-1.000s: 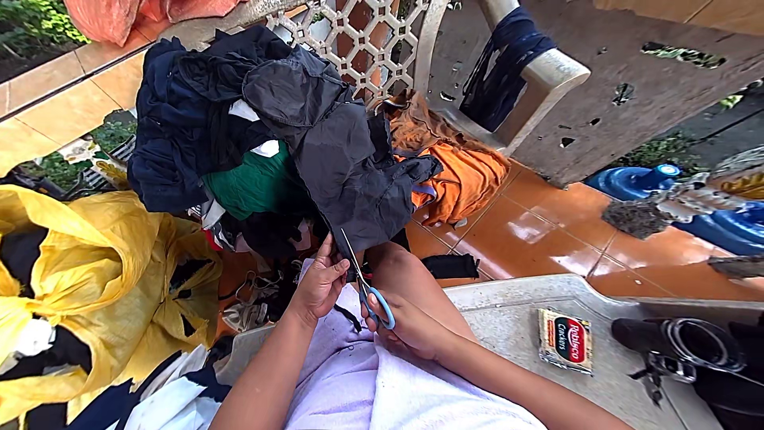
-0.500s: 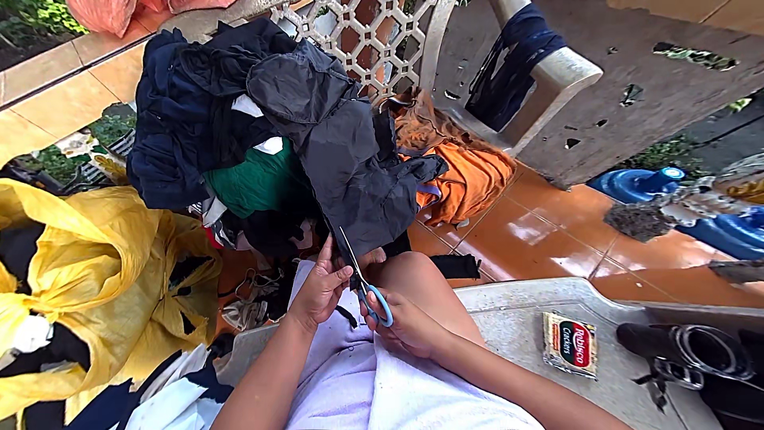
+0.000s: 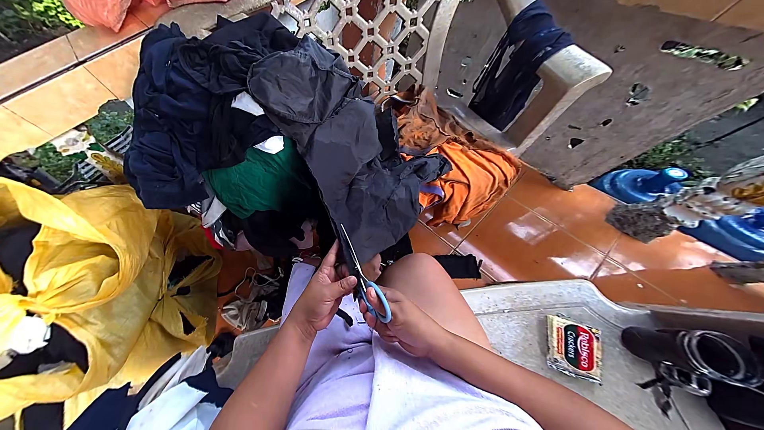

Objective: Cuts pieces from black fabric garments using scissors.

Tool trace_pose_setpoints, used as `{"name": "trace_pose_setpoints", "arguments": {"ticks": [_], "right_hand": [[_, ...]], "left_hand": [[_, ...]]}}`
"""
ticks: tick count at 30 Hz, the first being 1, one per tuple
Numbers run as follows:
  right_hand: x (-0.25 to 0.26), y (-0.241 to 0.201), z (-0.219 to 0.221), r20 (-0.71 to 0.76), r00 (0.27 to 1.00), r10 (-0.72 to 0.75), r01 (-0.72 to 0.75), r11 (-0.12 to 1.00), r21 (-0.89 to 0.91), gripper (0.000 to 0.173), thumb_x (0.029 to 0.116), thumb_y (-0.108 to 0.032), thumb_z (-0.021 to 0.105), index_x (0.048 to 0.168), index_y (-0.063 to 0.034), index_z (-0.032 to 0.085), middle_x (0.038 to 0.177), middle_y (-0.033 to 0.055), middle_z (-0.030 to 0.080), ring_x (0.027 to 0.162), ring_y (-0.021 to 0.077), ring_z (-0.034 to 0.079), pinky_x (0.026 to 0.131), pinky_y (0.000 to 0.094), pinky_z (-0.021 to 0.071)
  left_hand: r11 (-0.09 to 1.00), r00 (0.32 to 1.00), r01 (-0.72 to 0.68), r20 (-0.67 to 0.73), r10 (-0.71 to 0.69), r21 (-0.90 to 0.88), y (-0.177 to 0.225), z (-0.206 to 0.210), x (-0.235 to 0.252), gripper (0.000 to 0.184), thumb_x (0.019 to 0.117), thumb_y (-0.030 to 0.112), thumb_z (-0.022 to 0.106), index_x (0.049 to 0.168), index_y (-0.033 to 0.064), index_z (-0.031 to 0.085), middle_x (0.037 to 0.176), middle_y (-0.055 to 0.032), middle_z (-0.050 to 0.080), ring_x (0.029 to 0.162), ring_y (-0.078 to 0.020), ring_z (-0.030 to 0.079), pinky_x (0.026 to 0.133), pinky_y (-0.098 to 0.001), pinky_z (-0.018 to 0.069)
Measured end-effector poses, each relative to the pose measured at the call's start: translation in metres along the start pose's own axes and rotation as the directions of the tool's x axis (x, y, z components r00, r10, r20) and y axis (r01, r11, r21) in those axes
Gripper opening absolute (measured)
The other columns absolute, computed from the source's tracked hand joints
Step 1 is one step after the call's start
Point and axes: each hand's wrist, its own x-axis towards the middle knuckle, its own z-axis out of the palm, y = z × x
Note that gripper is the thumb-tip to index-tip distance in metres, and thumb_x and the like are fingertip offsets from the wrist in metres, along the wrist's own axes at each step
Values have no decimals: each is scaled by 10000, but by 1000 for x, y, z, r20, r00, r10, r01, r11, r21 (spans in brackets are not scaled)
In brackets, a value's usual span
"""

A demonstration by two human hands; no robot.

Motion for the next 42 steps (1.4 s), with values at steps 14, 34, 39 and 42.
{"name": "trace_pose_setpoints", "arguments": {"ticks": [14,34,39,42], "right_hand": [[11,-7,1,1,1000,4,-4,999,39,300,1089,-274,380,912,-116,564,620,-77,541,416,-36,364,398,118,296],[24,-11,-6,-16,1000,-4,5,997,77,366,1108,-317,338,887,-122,556,606,-76,521,408,-34,347,397,115,289],[27,-14,-6,-19,1000,-17,18,997,70,344,1107,-294,352,896,-116,557,601,-77,514,405,-37,344,394,113,284],[29,-12,-6,-23,999,-29,30,997,67,313,1095,-248,384,882,-113,569,602,-70,533,401,-32,355,389,116,290]], "left_hand": [[999,1000,12,22,-13,39,0,-6,-3,969,902,-37,604,1592,79,-66,1287,-28,621,1088,-123,671,989,-319,540],[987,994,43,89,-57,152,0,-14,-12,1013,890,4,636,1593,34,-92,1120,1,659,987,-102,679,983,-328,534],[984,994,69,70,-82,167,-2,-17,-16,1013,877,28,657,1593,29,-60,1065,20,664,959,-95,682,967,-322,543],[984,994,78,65,-89,162,-1,-20,-18,1000,881,18,650,1592,32,-53,1134,11,660,998,-91,676,989,-322,531]]}}
